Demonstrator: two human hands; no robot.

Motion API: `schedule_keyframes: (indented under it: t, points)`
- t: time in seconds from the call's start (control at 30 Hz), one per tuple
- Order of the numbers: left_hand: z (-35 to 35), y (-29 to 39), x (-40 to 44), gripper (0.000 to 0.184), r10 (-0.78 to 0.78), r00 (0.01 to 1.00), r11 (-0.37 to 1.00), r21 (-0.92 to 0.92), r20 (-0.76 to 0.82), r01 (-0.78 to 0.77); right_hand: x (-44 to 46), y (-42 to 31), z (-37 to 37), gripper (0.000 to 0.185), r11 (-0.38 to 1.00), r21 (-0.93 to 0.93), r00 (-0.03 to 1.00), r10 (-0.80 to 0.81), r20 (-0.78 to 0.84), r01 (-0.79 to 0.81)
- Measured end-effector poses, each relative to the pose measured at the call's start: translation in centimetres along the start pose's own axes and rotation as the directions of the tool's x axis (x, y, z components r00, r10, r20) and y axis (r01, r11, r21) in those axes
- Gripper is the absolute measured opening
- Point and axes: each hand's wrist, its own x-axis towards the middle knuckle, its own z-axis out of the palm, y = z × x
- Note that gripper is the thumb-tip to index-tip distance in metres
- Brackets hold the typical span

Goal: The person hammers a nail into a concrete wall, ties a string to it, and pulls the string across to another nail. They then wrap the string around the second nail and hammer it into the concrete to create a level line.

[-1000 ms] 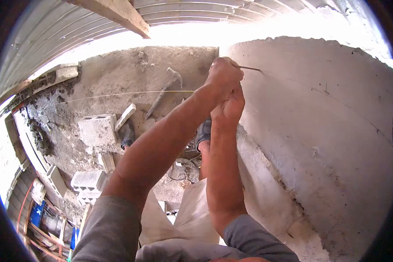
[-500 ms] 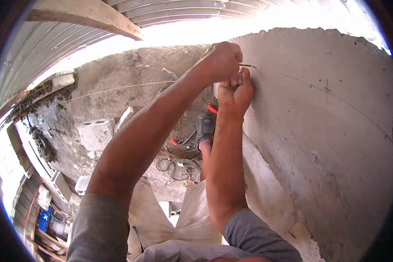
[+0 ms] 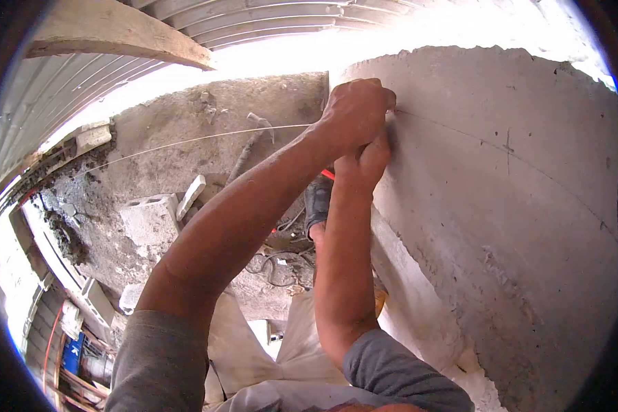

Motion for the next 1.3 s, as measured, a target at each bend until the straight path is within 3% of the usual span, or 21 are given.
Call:
schedule_keyframes:
  t: [0.07,0.17,0.3,0.37,0.47,0.53,0.6,0.67,0.9,0.93,0.97,1.0,1.03,1.07,1.2,1.27,1.3]
  points:
    - [-0.2,-0.2,-0.1,0.023,0.034,0.998,0.999,0.033,0.053,-0.036,-0.2,-0.3,0.5,0.026,0.996,0.021,0.991,0.083,-0.109,-0.081]
    - [0.1,-0.3,0.3,0.022,-0.001,0.999,1.0,0.01,0.051,0.0,-0.1,0.2,-0.2,0.027,0.994,-0.09,0.993,0.057,-0.108,-0.067]
    - [0.2,0.2,0.2,0.019,-0.008,0.999,0.998,0.057,0.049,0.005,-0.3,1.7,-0.7,0.03,0.997,-0.065,0.988,0.028,-0.152,-0.039]
    - [0.3,0.2,0.2,0.018,0.002,0.999,0.998,0.067,0.034,-0.004,1.0,3.0,-3.4,0.035,0.999,0.038,0.989,0.015,0.148,-0.021]
    - [0.8,-0.3,0.5,0.02,-0.031,0.999,0.997,-0.077,-0.043,0.028,1.7,4.0,-3.6,0.034,0.999,-0.038,1.0,-0.004,0.02,0.005]
    - [1.0,-0.5,0.6,0.021,0.005,0.999,0.997,-0.077,-0.052,-0.009,1.8,4.5,-3.4,0.034,0.997,-0.078,1.0,-0.022,-0.019,0.02]
    - [0.8,-0.4,0.6,0.022,0.04,0.998,0.997,-0.071,-0.056,-0.044,2.2,5.0,-3.3,0.033,0.996,-0.087,0.999,-0.038,-0.026,0.036]
    - [0.1,0.4,0.6,0.02,0.005,1.0,1.0,0.018,0.026,-0.005,2.3,4.9,-3.3,0.033,0.995,-0.095,0.999,-0.042,-0.023,0.04]
    - [0.0,1.8,0.8,0.014,-0.089,0.995,0.99,0.111,0.048,0.083,-1.6,3.1,-0.5,0.031,0.999,-0.014,0.999,-0.029,0.02,0.029]
    - [0.3,1.7,0.8,0.015,-0.07,0.997,0.991,0.12,0.045,0.064,-3.1,3.0,0.2,0.033,0.903,-0.428,0.999,0.026,-0.048,-0.044]
    - [0.4,1.5,0.8,0.017,-0.053,0.998,0.99,0.13,0.043,0.047,-4.2,3.2,0.6,0.035,0.639,-0.758,0.99,0.047,-0.132,-0.132]
    - [0.6,1.3,0.7,0.017,-0.054,0.998,0.99,0.132,0.043,0.048,-4.9,3.8,0.7,0.035,0.641,-0.756,0.99,0.049,-0.132,-0.133]
    - [0.5,1.1,0.7,0.017,-0.02,0.999,0.995,0.098,0.031,0.017,-5.4,4.4,1.0,0.032,0.883,-0.435,0.974,0.091,-0.209,-0.175]
    - [0.5,0.8,0.6,0.018,0.012,1.0,0.998,0.066,0.019,-0.013,-5.6,4.9,1.1,0.03,0.983,-0.042,0.951,0.161,-0.264,-0.178]
    - [0.3,0.2,0.4,0.017,0.063,0.996,0.996,0.053,0.067,-0.067,-4.2,4.7,1.1,0.027,0.996,0.024,0.961,0.093,-0.259,-0.09]
    - [0.5,0.8,0.5,0.017,0.0,0.998,0.988,0.152,0.059,-0.009,-3.7,4.6,-1.8,0.023,0.932,-0.346,0.993,0.088,-0.08,-0.111]
    - [0.6,1.0,0.6,0.017,-0.001,0.998,0.988,0.156,0.058,-0.008,-3.4,5.6,-3.0,0.023,0.932,-0.344,0.993,0.089,-0.079,-0.111]
